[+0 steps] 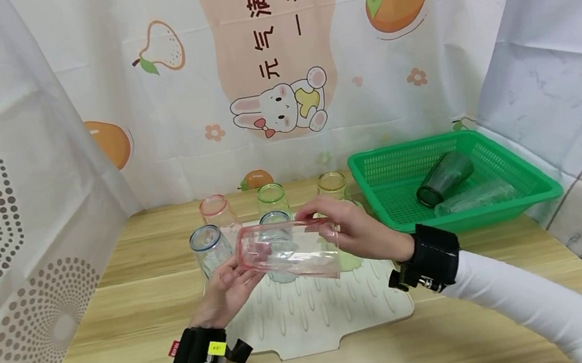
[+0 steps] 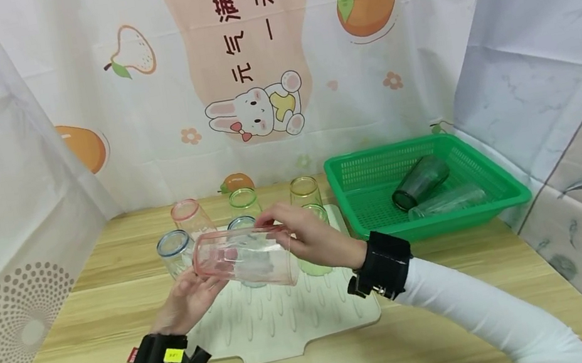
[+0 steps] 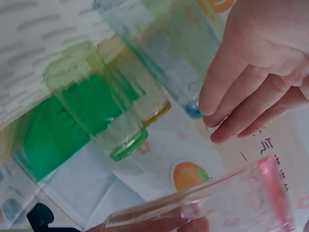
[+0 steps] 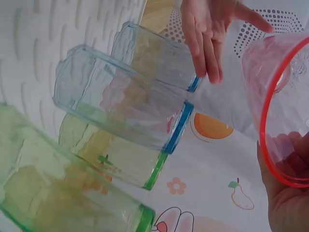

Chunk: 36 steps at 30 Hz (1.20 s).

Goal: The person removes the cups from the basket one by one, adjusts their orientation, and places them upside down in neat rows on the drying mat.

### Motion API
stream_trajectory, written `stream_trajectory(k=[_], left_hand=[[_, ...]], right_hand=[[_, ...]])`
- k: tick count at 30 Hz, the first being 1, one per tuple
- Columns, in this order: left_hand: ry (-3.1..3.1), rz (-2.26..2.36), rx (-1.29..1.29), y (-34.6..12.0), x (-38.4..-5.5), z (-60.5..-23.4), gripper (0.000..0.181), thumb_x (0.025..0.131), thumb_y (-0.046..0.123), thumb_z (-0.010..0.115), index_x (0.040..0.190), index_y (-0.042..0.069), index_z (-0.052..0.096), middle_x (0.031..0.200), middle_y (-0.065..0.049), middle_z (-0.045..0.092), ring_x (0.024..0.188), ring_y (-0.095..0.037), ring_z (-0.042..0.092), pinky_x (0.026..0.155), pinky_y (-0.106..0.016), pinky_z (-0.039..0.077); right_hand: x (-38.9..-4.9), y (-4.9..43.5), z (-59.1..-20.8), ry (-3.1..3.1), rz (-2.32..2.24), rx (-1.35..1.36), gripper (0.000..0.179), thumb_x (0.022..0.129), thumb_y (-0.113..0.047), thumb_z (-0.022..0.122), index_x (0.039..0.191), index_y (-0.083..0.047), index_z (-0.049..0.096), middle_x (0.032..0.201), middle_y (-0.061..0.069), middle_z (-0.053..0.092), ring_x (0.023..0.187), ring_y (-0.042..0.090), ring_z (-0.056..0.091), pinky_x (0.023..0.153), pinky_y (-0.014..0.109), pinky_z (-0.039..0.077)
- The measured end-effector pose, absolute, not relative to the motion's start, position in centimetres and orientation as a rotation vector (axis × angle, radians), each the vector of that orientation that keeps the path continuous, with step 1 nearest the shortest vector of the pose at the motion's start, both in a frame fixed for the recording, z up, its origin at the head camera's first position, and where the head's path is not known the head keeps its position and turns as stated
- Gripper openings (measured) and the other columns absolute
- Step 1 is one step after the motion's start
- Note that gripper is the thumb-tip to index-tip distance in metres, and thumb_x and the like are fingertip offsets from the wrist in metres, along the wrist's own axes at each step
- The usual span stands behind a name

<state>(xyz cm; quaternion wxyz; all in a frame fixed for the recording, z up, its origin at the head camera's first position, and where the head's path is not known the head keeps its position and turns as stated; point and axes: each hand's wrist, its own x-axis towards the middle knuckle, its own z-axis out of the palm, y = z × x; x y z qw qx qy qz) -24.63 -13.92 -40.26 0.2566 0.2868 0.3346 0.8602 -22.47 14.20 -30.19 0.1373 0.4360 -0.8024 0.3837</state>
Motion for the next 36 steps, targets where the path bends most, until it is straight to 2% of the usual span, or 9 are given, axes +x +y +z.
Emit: stream_trajectory(k=[2,3,6,12,17,22,27,31,36], left_hand=[[0.858,2.351,0.797,-12.9,-24.7,-40.3,0.069,0.088,0.031,0.072,0.143,0.009,0.036,0.137,-0.009,0.051,0.127,-0.022,0.048,0.109,-0.036,0.032],[0.825,2.364,0.815,-12.4,-24.7,-40.4,0.063,0.088,0.031,0.072,0.140,0.013,0.041,0.138,-0.007,0.050,0.128,-0.021,0.047,0.109,-0.036,0.032],[0.758,2.382,0.856,-11.0,-24.8,-40.2,0.063,0.087,0.034,0.074,0.138,0.019,0.042,0.139,-0.003,0.049,0.129,-0.018,0.044,0.111,-0.033,0.029],[0.789,2.397,0.902,-9.6,-25.3,-39.4,0.064,0.081,0.044,0.077,0.132,0.018,0.048,0.133,-0.001,0.053,0.125,-0.018,0.045,0.110,-0.034,0.030],[0.816,2.407,0.866,-9.7,-25.3,-39.2,0.055,0.081,0.039,0.078,0.127,0.019,0.056,0.129,0.001,0.060,0.124,-0.016,0.049,0.109,-0.034,0.033],[0.846,2.405,0.874,-10.0,-25.4,-39.0,0.052,0.082,0.037,0.078,0.126,0.019,0.058,0.128,-0.001,0.061,0.122,-0.019,0.053,0.107,-0.035,0.036],[0.931,2.391,1.019,-10.2,-25.9,-38.4,0.044,0.087,0.036,0.071,0.124,0.017,0.058,0.127,-0.008,0.061,0.122,-0.023,0.053,0.106,-0.038,0.037],[1.029,2.340,1.186,-10.9,-26.3,-37.9,0.041,0.092,0.032,0.065,0.126,0.011,0.057,0.128,-0.012,0.060,0.120,-0.025,0.053,0.101,-0.037,0.041],[1.158,2.335,1.227,-12.9,-26.1,-36.9,0.039,0.094,0.026,0.063,0.129,0.011,0.056,0.129,-0.008,0.059,0.117,-0.020,0.054,0.100,-0.033,0.042]], right_hand=[[-22.4,13.7,-30.5,-2.309,1.109,1.233,0.030,0.091,0.009,0.059,0.120,0.002,0.058,0.112,0.011,0.062,0.101,0.022,0.058,0.084,0.032,0.054],[-22.5,13.5,-30.7,-2.299,1.109,1.216,0.030,0.090,0.008,0.062,0.119,0.002,0.059,0.111,0.010,0.062,0.101,0.022,0.057,0.086,0.033,0.053],[-22.6,12.8,-31.3,-2.257,1.113,1.190,0.032,0.087,0.007,0.066,0.118,0.002,0.059,0.110,0.010,0.062,0.100,0.023,0.057,0.086,0.035,0.053],[-22.8,12.1,-32.9,-2.212,1.108,1.185,0.032,0.087,0.010,0.064,0.117,0.000,0.057,0.111,0.009,0.060,0.100,0.021,0.056,0.084,0.031,0.053],[-22.5,12.2,-33.5,-2.204,1.035,1.159,0.035,0.087,0.016,0.057,0.117,0.000,0.057,0.112,0.010,0.059,0.099,0.020,0.055,0.080,0.027,0.054],[-22.3,12.4,-33.5,-2.229,1.049,1.148,0.033,0.088,0.015,0.054,0.117,0.000,0.057,0.112,0.010,0.060,0.100,0.020,0.057,0.083,0.027,0.053],[-22.3,12.7,-33.6,-2.249,1.100,1.135,0.034,0.087,0.013,0.062,0.118,0.001,0.055,0.113,0.011,0.058,0.103,0.024,0.058,0.084,0.030,0.054],[-22.2,13.4,-33.7,-2.292,1.064,1.103,0.036,0.086,0.006,0.069,0.119,0.000,0.055,0.114,0.009,0.058,0.106,0.022,0.056,0.085,0.030,0.053],[-22.0,14.5,-33.7,-2.313,0.925,1.087,0.041,0.083,0.001,0.074,0.119,-0.001,0.055,0.113,0.009,0.059,0.103,0.022,0.057,0.082,0.034,0.055]])
